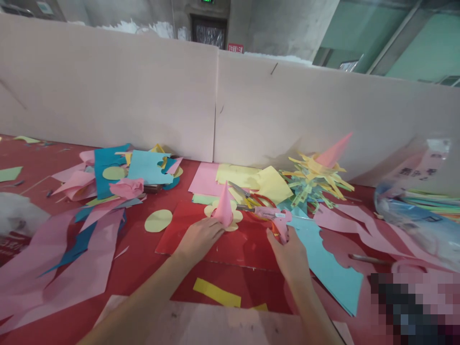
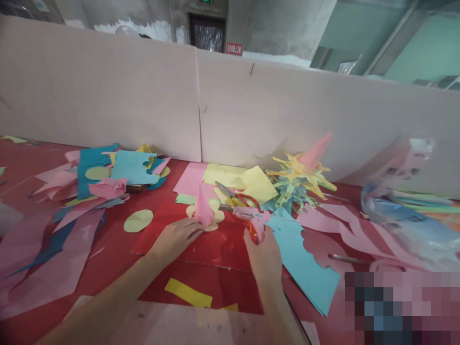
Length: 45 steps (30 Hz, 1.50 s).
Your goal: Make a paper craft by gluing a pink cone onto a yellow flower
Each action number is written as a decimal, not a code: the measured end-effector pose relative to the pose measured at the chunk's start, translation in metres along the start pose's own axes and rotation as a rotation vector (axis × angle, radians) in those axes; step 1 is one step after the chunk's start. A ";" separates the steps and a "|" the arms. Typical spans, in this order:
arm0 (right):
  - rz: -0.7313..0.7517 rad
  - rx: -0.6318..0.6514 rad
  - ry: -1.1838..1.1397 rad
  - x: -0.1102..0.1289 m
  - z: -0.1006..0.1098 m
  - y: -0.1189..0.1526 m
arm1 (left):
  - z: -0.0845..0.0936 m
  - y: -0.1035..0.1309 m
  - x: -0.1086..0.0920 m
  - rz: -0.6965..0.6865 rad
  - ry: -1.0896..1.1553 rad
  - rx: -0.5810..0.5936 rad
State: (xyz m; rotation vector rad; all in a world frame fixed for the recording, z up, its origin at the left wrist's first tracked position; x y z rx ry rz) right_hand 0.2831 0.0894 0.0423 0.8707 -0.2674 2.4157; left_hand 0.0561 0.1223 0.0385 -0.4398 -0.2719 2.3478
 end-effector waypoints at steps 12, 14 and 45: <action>0.021 0.112 0.330 0.003 -0.001 0.010 | -0.003 0.002 0.019 0.221 0.244 -0.087; 0.057 0.105 0.324 0.005 -0.003 0.013 | -0.003 0.002 0.019 0.224 0.246 -0.088; 0.096 0.148 0.349 0.014 -0.027 0.031 | -0.004 0.001 0.022 0.269 0.364 -0.114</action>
Point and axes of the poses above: each hand's wrist, its own y-axis away from the middle knuckle, its own z-axis out of the back of the hand, x = y × z, the point moved 6 cm from there along -y, towards the middle knuckle, and after that the axes turned 7 degrees about -z, right-handed, at the moved point
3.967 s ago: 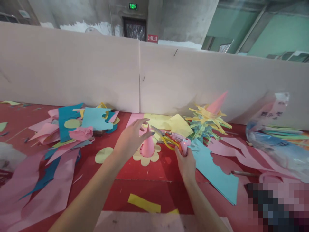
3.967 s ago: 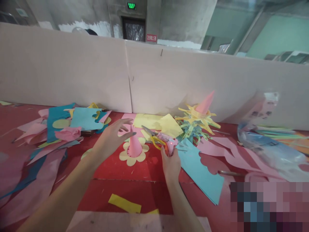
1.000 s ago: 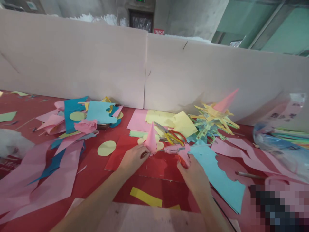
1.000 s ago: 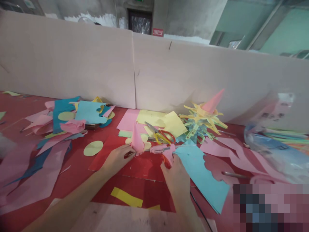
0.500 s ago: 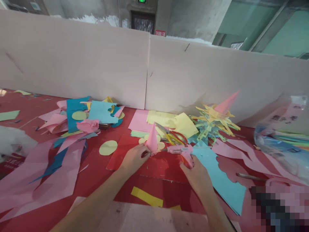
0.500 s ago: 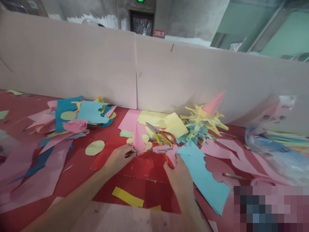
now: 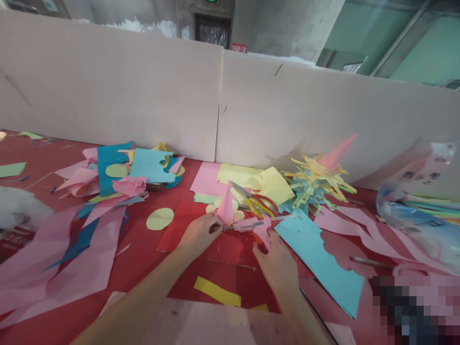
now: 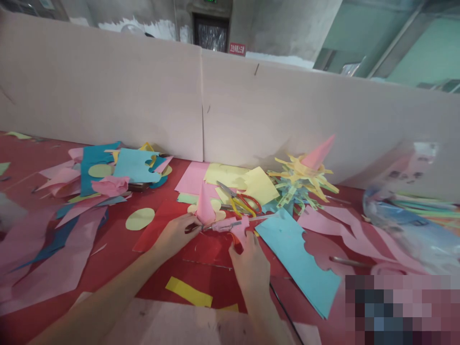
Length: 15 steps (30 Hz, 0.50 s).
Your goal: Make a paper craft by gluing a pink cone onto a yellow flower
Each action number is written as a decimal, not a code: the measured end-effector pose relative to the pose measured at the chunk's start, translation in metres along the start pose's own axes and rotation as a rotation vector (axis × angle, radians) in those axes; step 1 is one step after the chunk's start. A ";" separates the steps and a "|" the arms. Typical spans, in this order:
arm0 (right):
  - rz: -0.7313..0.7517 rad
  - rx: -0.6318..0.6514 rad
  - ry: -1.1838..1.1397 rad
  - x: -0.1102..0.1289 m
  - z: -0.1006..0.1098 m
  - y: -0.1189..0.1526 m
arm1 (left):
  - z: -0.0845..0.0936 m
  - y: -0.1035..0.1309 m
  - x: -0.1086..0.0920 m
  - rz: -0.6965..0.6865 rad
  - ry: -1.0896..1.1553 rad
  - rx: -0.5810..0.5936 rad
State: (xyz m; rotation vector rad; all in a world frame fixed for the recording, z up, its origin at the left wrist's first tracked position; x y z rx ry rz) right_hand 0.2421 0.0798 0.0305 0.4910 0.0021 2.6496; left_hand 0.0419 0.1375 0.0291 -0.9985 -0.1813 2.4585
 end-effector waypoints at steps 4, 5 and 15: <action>0.024 -0.018 0.020 0.003 0.000 0.001 | 0.000 0.001 0.001 -0.003 -0.002 -0.004; 0.030 -0.023 0.026 0.003 0.001 0.001 | 0.000 0.001 0.001 -0.003 -0.004 -0.004; 0.052 -0.028 0.041 0.002 0.000 0.002 | 0.002 0.001 -0.002 0.005 -0.005 0.000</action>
Point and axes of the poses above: each hand's wrist, its own y-axis away from the middle knuckle, its own z-axis out of the back of the hand, x = y × z, the point moved 6 cm from there along -y, towards the middle knuckle, and after that the axes turned 7 degrees about -z, right-handed, at the moved point
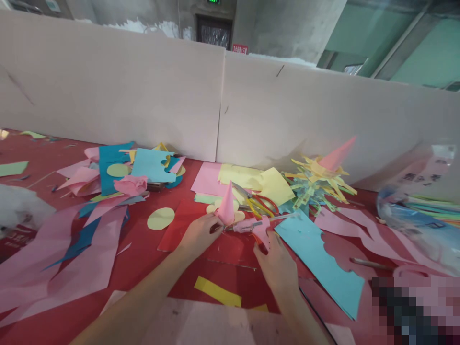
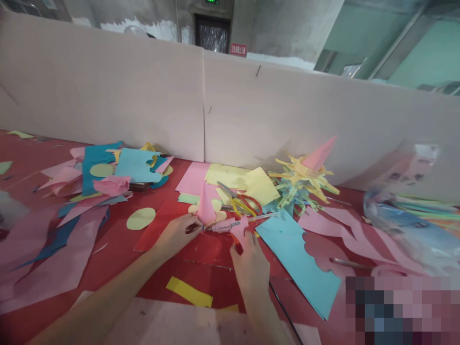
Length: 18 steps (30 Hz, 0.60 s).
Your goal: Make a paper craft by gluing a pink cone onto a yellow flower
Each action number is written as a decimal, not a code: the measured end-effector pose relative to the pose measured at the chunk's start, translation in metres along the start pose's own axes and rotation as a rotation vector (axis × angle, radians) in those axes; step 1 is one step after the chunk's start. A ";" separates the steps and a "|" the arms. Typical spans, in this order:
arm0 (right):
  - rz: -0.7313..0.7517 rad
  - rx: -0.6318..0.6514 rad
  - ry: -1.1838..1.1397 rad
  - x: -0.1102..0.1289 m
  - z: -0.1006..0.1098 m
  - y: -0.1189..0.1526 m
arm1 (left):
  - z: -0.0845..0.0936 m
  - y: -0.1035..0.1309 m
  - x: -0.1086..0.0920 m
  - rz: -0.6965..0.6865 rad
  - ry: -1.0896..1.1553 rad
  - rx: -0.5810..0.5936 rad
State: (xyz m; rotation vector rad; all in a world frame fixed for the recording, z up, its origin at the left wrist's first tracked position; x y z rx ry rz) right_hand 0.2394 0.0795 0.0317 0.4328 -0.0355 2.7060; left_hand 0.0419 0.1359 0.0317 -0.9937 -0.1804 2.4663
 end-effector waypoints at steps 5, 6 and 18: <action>0.012 -0.016 0.017 0.001 0.001 0.001 | 0.001 0.000 0.000 0.015 -0.002 -0.004; 0.013 -0.017 0.020 0.001 0.001 0.001 | 0.001 0.000 0.000 0.013 -0.001 -0.002; -0.036 -0.053 -0.006 -0.009 0.003 -0.005 | 0.001 0.000 -0.001 -0.018 0.008 0.008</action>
Point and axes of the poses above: each hand's wrist, its own y-axis away from the middle knuckle, its own z-axis out of the back of the hand, x = y × z, the point moved 6 cm from there along -y, towards the middle knuckle, and after that the axes turned 7 degrees about -z, right-handed, at the moved point
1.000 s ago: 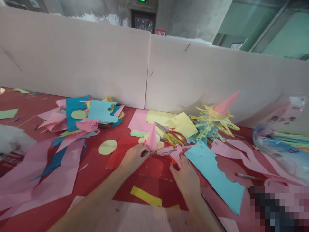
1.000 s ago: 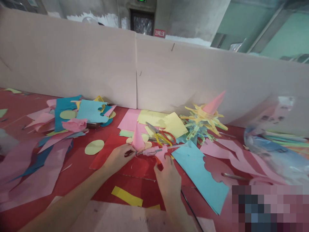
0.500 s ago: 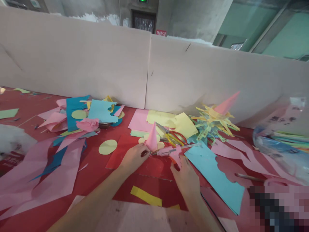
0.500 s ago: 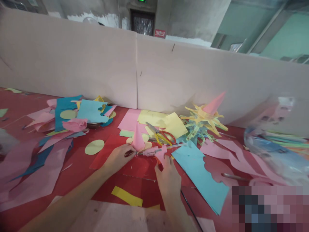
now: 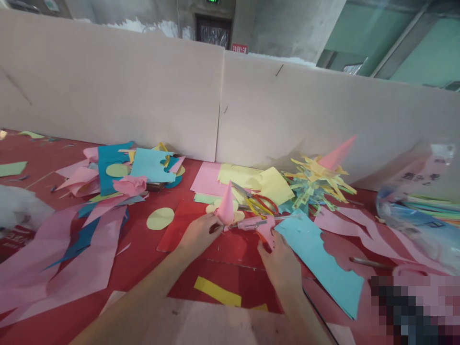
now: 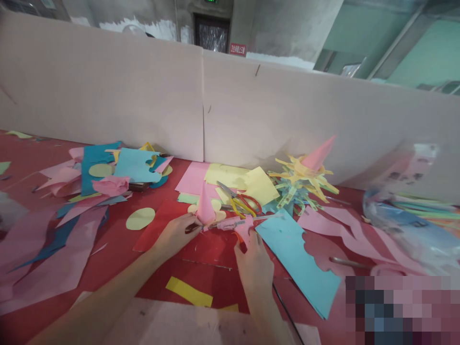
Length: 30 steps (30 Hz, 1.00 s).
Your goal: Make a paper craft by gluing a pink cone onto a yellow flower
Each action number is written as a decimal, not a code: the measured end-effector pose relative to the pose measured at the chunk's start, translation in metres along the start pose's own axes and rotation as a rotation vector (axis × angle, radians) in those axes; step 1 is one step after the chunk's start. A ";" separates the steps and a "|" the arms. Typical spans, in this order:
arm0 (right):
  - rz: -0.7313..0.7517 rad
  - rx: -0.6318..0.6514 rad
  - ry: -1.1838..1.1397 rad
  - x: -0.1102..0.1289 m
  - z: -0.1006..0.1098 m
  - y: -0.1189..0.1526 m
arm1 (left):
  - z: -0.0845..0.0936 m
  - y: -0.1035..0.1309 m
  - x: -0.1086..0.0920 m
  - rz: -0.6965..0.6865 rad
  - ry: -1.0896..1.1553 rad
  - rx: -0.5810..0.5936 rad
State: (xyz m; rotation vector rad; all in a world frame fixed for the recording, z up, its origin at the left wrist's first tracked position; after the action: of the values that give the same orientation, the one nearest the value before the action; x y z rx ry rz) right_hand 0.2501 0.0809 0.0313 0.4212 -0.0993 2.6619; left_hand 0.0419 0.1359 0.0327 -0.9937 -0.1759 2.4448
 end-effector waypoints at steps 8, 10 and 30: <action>-0.009 -0.020 0.025 -0.001 0.004 -0.001 | -0.001 0.000 0.000 0.005 -0.001 -0.002; -0.003 -0.028 0.017 -0.001 0.004 -0.001 | 0.000 0.000 0.000 0.002 -0.005 -0.002; -0.033 -0.064 0.028 -0.001 0.006 -0.002 | 0.000 0.001 0.000 0.002 0.023 -0.007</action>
State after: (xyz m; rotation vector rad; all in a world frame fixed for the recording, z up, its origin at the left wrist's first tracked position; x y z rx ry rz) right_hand 0.2539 0.0818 0.0369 0.3621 -0.1671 2.6236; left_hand 0.0419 0.1354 0.0321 -1.0255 -0.1762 2.4345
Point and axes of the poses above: each hand's wrist, its own y-axis away from the middle knuckle, its own z-axis out of the back of the hand, x = y × z, the point moved 6 cm from there along -y, towards the middle knuckle, and after that the axes turned 7 degrees about -z, right-handed, at the moved point
